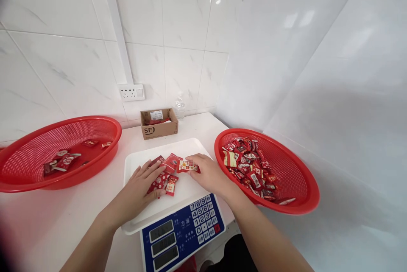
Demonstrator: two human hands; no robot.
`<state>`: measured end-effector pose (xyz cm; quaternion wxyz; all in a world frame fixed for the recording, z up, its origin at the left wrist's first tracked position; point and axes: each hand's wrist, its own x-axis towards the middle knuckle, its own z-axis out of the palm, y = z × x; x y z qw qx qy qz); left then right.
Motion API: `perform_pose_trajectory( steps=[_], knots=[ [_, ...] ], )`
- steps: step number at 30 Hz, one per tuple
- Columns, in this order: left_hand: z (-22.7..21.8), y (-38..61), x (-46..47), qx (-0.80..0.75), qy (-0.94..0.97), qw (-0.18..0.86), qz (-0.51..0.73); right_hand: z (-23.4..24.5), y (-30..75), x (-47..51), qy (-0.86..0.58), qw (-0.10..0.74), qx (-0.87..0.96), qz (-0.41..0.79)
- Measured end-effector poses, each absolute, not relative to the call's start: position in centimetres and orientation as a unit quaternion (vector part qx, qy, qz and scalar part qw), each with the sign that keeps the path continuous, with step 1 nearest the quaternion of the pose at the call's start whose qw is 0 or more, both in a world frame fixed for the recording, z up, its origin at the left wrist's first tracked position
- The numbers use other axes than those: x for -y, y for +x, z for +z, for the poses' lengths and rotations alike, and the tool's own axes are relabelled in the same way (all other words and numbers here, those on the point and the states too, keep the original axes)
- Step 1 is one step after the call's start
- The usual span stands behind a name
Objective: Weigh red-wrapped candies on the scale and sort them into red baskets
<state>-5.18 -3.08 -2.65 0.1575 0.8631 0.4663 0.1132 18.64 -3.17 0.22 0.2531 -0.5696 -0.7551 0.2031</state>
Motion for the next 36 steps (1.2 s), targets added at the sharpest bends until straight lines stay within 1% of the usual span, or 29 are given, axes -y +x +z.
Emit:
perform_pose_trajectory(
  steps=[4,10,17,24,27,31,33,36],
  knots=[
    [-2.4,-5.0,3.2,-0.454,0.866,0.173,0.116,-0.7,18.0,3.1,-0.546,0.266,0.767,0.206],
    [-1.9,-5.8,3.0,-0.494,0.840,0.164,0.153,-1.7,17.9,3.5,-0.552,0.231,0.770,0.220],
    [-1.8,-5.9,3.0,-0.501,0.835,0.160,0.161,-1.7,17.5,3.7,-0.561,0.216,0.773,0.202],
    [-1.9,-6.0,2.8,-0.506,0.828,0.151,0.191,-1.2,17.5,3.9,-0.577,0.264,0.748,0.195],
    [-1.3,-5.7,3.3,-0.488,0.831,0.150,0.222,-0.8,17.3,4.4,-0.570,0.303,0.736,0.205],
    [0.0,-4.5,5.0,-0.447,0.833,0.208,0.250,-0.4,16.5,6.1,-0.545,0.358,0.726,0.220],
    [0.3,-3.9,5.9,-0.439,0.839,0.220,0.236,-0.2,15.8,7.3,-0.524,0.361,0.732,0.245],
    [0.5,-3.5,6.6,-0.432,0.848,0.205,0.227,0.0,15.0,8.8,-0.497,0.340,0.750,0.275]
  ],
)
